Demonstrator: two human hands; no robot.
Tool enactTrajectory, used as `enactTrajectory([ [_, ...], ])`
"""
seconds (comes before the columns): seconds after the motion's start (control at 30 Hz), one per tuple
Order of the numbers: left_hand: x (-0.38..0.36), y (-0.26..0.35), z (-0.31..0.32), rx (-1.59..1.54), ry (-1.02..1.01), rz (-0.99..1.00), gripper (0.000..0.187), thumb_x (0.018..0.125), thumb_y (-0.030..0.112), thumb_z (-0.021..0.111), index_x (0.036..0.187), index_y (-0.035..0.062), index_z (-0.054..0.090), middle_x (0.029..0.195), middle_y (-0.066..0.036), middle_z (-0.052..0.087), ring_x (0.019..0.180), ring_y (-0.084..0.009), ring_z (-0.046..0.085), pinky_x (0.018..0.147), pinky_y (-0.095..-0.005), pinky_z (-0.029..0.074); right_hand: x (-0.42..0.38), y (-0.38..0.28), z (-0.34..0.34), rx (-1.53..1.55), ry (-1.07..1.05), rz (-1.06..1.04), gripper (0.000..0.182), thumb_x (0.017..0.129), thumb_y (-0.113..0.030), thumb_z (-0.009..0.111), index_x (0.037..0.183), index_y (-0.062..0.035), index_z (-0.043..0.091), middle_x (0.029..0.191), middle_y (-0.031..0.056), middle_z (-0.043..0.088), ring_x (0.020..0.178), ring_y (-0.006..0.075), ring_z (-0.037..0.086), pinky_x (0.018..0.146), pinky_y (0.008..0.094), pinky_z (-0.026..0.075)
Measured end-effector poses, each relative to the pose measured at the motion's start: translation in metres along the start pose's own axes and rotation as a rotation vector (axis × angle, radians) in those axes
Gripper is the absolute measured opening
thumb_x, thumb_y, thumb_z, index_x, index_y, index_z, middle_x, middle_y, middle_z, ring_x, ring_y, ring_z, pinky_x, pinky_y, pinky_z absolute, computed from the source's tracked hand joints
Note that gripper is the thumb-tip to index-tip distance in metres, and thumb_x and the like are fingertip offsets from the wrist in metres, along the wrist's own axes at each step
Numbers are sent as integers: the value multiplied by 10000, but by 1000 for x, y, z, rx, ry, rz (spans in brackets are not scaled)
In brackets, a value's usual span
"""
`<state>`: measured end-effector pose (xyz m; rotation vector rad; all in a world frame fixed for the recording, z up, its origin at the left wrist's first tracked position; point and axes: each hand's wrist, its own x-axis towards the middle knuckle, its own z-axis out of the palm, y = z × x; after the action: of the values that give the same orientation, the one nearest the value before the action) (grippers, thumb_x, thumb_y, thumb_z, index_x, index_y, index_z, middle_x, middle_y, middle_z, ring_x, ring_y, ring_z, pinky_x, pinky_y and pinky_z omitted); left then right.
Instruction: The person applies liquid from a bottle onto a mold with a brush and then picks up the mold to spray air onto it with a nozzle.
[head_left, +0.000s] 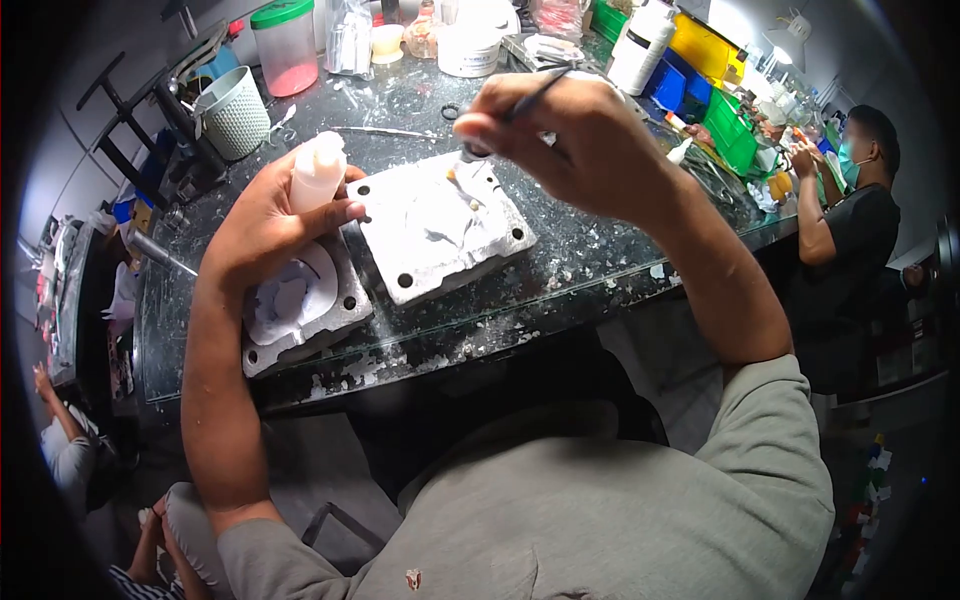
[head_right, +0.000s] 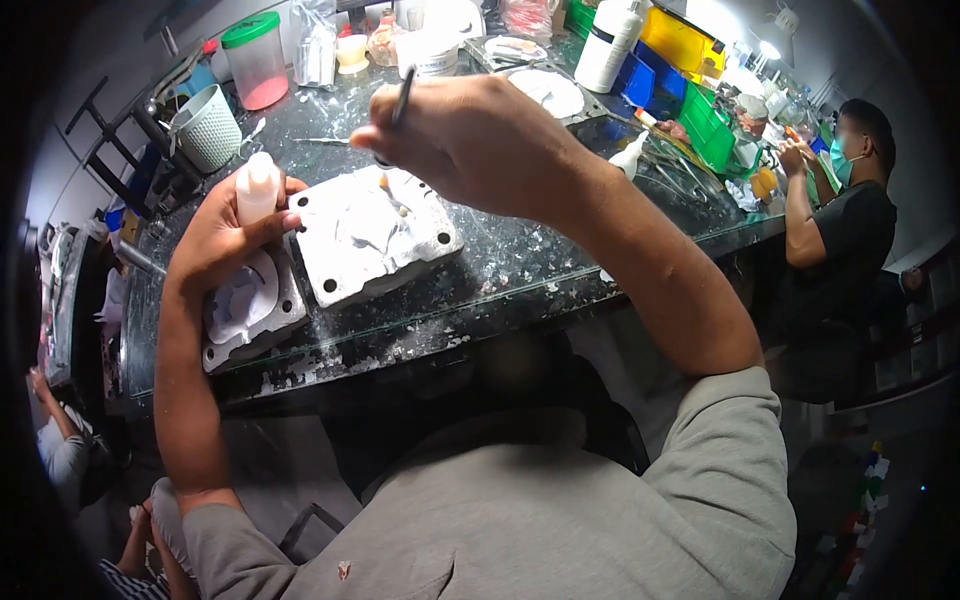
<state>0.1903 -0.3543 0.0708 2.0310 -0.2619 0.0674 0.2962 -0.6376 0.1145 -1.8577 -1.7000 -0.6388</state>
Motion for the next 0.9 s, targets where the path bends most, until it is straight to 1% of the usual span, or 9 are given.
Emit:
enactTrajectory([
  [0.07,0,3,1,-9,-2,-14,378,863,232,810,1119,23,628,898,11,613,845,-78,575,772,-245,474,-2,-2,1,56,59,-63,270,987,-256,638,847,-28,599,707,136,644,615,291,659,559,387,511],
  [0.17,-2,6,2,-38,7,-59,371,871,226,799,1125,17,626,935,-4,643,885,-83,598,805,-251,486,-3,-6,-19,35,-216,324,208,1013,-203,605,981,-11,679,793,61,689,678,102,651,570,266,495],
  [0.2,-2,7,2,-28,-1,-54,369,875,225,795,1126,14,626,945,-10,651,899,-86,605,818,-254,488,-5,-4,-15,36,-216,325,208,1013,-203,605,981,-11,679,793,61,689,678,102,651,570,266,495],
  [0.27,-2,9,2,-18,-10,-47,367,878,223,791,1127,11,625,956,-16,660,912,-89,612,831,-258,490,-13,1,-6,226,-70,176,242,1019,-271,590,975,-42,655,766,132,697,712,223,714,631,375,552],
  [0.33,-2,9,3,-24,-13,-28,367,881,225,788,1130,11,623,945,-17,658,916,-90,614,838,-260,489,-15,-2,-14,266,-186,323,234,1024,-262,581,988,-44,657,792,128,708,736,225,720,645,357,555],
  [0.63,-2,9,2,-21,-24,-38,354,887,210,778,1137,15,620,967,-23,673,911,-88,613,821,-256,492,-13,-1,-13,168,-82,162,216,1004,-220,586,884,-45,625,647,124,607,583,290,629,579,395,495],
  [0.67,-2,8,2,-21,-26,-39,354,887,210,778,1137,15,620,967,-23,673,911,-88,613,821,-256,492,-13,-2,-13,169,-81,164,216,1004,-220,586,884,-45,625,647,124,607,583,290,629,579,395,495],
  [0.73,-1,6,2,-11,-8,-46,350,888,205,775,1140,17,621,965,-19,673,900,-83,609,801,-253,495,-12,-4,-16,115,-228,179,244,1022,-163,563,965,47,673,796,69,670,657,121,630,586,268,506],
  [0.9,-3,8,1,-19,-11,-49,355,886,210,777,1139,18,621,965,-15,674,892,-79,606,786,-249,496,-11,-8,-14,99,-218,154,219,1016,-164,576,946,25,662,746,70,632,644,132,611,587,287,490],
])
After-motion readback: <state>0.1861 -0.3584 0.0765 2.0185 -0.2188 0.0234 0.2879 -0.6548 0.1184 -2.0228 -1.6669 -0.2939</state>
